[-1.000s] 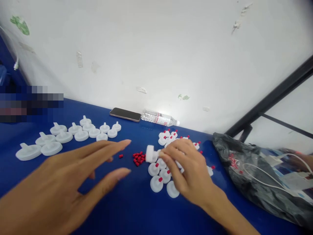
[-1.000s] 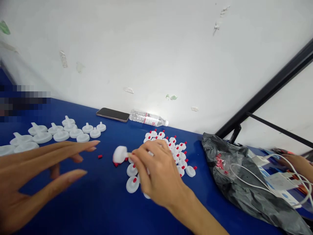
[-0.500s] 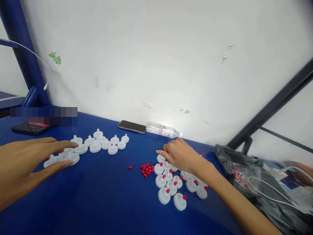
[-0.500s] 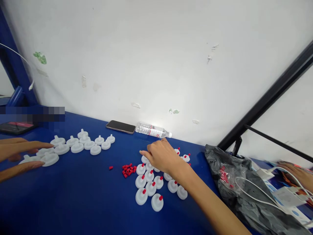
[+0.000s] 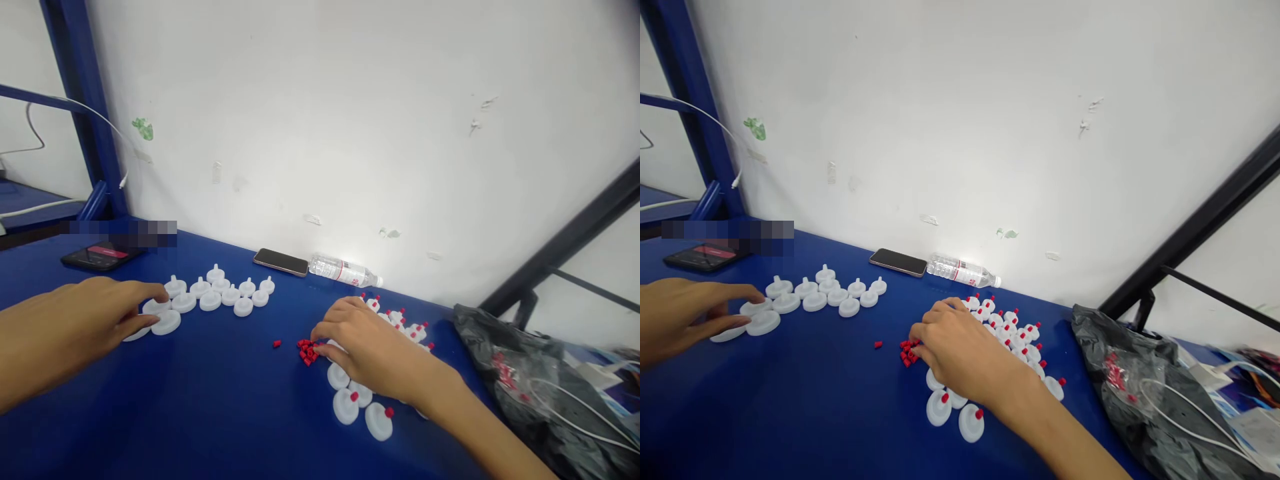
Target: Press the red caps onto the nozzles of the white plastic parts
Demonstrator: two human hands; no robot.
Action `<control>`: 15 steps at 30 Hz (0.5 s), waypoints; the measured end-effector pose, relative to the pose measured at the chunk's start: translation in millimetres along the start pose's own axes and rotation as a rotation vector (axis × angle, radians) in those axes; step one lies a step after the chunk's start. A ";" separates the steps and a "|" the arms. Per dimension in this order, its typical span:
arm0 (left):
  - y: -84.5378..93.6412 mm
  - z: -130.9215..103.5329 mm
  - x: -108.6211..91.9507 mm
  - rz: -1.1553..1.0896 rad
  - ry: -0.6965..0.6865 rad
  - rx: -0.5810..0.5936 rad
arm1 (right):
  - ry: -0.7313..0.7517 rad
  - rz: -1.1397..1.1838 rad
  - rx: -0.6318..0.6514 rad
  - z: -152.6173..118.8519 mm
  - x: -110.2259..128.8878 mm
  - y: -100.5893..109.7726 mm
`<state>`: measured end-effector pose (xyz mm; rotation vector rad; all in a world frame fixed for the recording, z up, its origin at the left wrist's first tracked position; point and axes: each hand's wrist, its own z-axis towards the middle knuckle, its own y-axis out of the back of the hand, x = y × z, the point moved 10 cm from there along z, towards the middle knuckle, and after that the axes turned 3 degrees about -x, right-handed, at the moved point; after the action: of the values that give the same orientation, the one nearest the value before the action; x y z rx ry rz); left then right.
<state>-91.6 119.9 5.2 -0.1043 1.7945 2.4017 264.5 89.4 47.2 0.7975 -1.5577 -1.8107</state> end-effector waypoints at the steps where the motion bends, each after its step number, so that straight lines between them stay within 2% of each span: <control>1: -1.0 1.8 -1.9 0.002 -0.003 0.002 | 0.014 -0.009 0.001 -0.3 1.7 -2.7; 5: -1.4 3.4 -16.2 -0.003 -0.047 0.017 | 0.036 -0.043 0.001 -0.5 0.6 -11.2; 9: -3.7 0.5 -40.0 -0.032 -0.109 0.062 | 0.053 -0.008 0.024 1.3 0.6 -19.6; 13: -17.5 -8.6 -85.1 -0.160 -0.288 0.119 | 0.077 0.025 0.032 2.6 4.4 -24.2; 15: -19.6 -15.8 -108.2 -0.232 -0.360 0.078 | 0.086 0.006 0.047 3.1 5.7 -26.7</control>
<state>17.8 102.4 -2.9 0.1157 1.6088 2.0350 256.8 90.1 20.9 0.8797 -1.5509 -1.7180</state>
